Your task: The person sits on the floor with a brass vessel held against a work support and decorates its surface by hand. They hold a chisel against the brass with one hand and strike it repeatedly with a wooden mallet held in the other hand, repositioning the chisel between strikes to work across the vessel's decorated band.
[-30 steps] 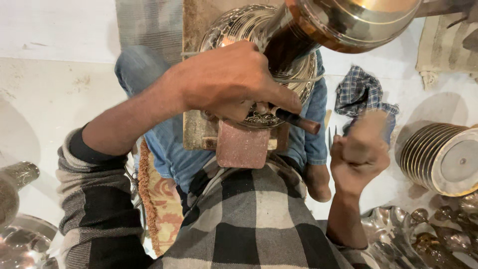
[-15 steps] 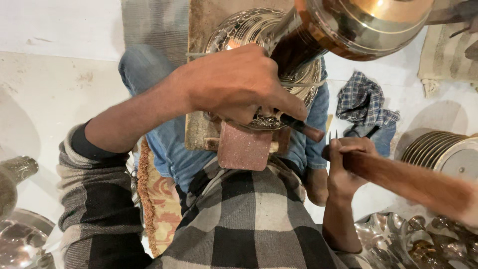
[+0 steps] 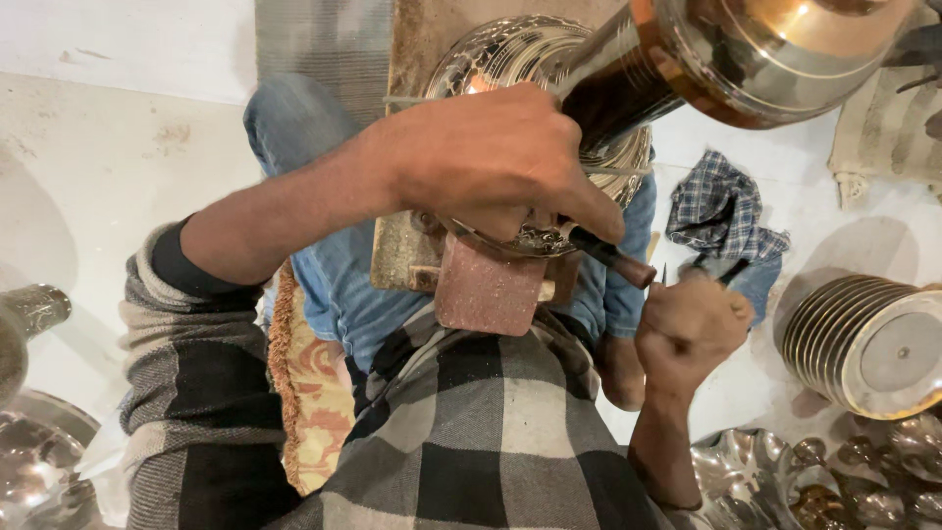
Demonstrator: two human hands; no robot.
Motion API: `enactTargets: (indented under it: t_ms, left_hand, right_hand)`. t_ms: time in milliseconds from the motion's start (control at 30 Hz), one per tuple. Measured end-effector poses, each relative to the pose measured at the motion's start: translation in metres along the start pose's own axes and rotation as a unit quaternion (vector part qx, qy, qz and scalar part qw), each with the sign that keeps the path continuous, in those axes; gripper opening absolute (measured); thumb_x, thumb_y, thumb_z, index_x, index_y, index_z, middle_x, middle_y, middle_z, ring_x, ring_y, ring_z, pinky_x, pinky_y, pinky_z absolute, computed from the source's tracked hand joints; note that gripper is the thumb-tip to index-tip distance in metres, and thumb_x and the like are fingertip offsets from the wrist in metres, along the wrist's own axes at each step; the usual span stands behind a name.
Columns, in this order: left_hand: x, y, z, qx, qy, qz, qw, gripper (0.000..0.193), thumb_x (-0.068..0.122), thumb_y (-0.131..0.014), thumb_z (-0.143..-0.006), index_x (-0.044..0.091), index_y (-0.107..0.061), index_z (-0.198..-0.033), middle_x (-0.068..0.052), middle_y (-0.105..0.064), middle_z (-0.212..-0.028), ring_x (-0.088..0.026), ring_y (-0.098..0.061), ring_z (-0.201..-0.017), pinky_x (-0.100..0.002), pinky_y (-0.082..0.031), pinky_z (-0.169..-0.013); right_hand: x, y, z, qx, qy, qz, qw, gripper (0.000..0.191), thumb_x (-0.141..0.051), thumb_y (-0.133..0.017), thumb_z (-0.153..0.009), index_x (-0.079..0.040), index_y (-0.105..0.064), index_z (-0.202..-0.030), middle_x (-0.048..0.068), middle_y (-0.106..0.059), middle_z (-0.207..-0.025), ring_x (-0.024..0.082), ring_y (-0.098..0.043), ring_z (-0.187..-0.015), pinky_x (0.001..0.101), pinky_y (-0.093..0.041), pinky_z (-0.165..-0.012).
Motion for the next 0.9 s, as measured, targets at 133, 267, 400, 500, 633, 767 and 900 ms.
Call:
enactTargets:
  t_ms: [133,267,400,500,633,767,900]
  left_hand:
    - [0.006,0.004,0.000,0.028,-0.046,-0.006,0.999,0.062,-0.003,-0.068,-0.062,0.019,-0.076,-0.120,-0.012,-0.069,-0.065,-0.028,-0.067,-0.058,-0.044,-0.047,-0.049]
    - [-0.004,-0.007,0.000,-0.028,0.002,-0.005,1.000,0.059,-0.008,-0.066,-0.068,0.020,-0.076,-0.119,-0.009,-0.066,-0.056,-0.021,-0.064,-0.048,-0.042,-0.045,-0.043]
    - [-0.001,-0.002,0.001,0.007,-0.022,0.001,1.000,0.060,-0.004,-0.068,-0.064,0.020,-0.077,-0.118,-0.009,-0.065,-0.056,-0.023,-0.064,-0.050,-0.043,-0.044,-0.044]
    - [0.000,-0.004,0.001,-0.003,-0.020,-0.002,1.000,0.057,-0.005,-0.067,-0.067,0.020,-0.077,-0.118,-0.008,-0.065,-0.055,-0.021,-0.064,-0.048,-0.042,-0.044,-0.043]
    - [0.001,-0.002,0.003,-0.016,-0.032,-0.018,0.999,0.045,-0.001,-0.068,-0.070,0.016,-0.078,-0.111,-0.008,-0.064,-0.057,-0.023,-0.066,-0.054,-0.044,-0.045,-0.047]
    - [0.005,0.006,0.003,0.008,-0.045,-0.016,0.999,0.048,0.003,-0.069,-0.068,0.019,-0.078,-0.112,-0.010,-0.064,-0.058,-0.028,-0.066,-0.056,-0.046,-0.045,-0.048]
    - [0.005,0.008,0.004,0.007,-0.040,0.003,0.999,0.050,0.002,-0.069,-0.069,0.019,-0.078,-0.115,-0.009,-0.064,-0.058,-0.028,-0.066,-0.055,-0.046,-0.044,-0.048]
  right_hand:
    - [0.005,0.006,-0.004,0.057,-0.009,-0.083,0.995,0.023,0.004,-0.079,-0.084,-0.006,-0.059,-0.090,0.007,-0.064,-0.088,0.018,-0.061,-0.079,0.0344,-0.050,-0.080]
    - [-0.009,0.005,-0.002,0.045,0.070,0.164,0.983,0.028,0.007,-0.077,-0.070,-0.006,-0.056,-0.082,0.010,-0.059,-0.076,0.022,-0.050,-0.075,0.0402,-0.039,-0.079]
    - [0.003,0.008,0.002,0.046,-0.035,-0.052,0.997,0.020,0.002,-0.077,-0.088,-0.010,-0.061,-0.092,0.003,-0.065,-0.084,0.015,-0.057,-0.074,0.0323,-0.043,-0.086]
    - [0.000,0.003,0.002,0.035,-0.052,0.009,0.998,0.023,0.006,-0.074,-0.073,-0.007,-0.061,-0.087,0.004,-0.060,-0.073,0.017,-0.050,-0.065,0.0337,-0.039,-0.079]
    - [-0.010,-0.001,-0.005,0.025,-0.038,0.059,0.997,0.028,0.007,-0.077,-0.067,-0.004,-0.054,-0.079,0.008,-0.054,-0.071,0.022,-0.050,-0.066,0.0376,-0.042,-0.072]
    - [-0.012,0.001,-0.008,0.074,-0.107,-0.193,0.973,0.023,0.000,-0.076,-0.083,-0.005,-0.054,-0.088,0.001,-0.063,-0.081,0.009,-0.058,-0.066,0.0269,-0.048,-0.062]
    - [-0.045,-0.008,-0.016,0.003,-0.031,-0.067,0.997,0.016,0.004,-0.067,-0.077,-0.001,-0.061,-0.092,0.004,-0.061,-0.082,0.011,-0.060,-0.070,0.0271,-0.048,-0.071]
Point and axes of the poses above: each hand's wrist, its own z-axis away from the middle knuckle, its own y-axis out of the back of the hand, x = y × z, the point moved 8 cm from there along -z, towards the middle knuckle
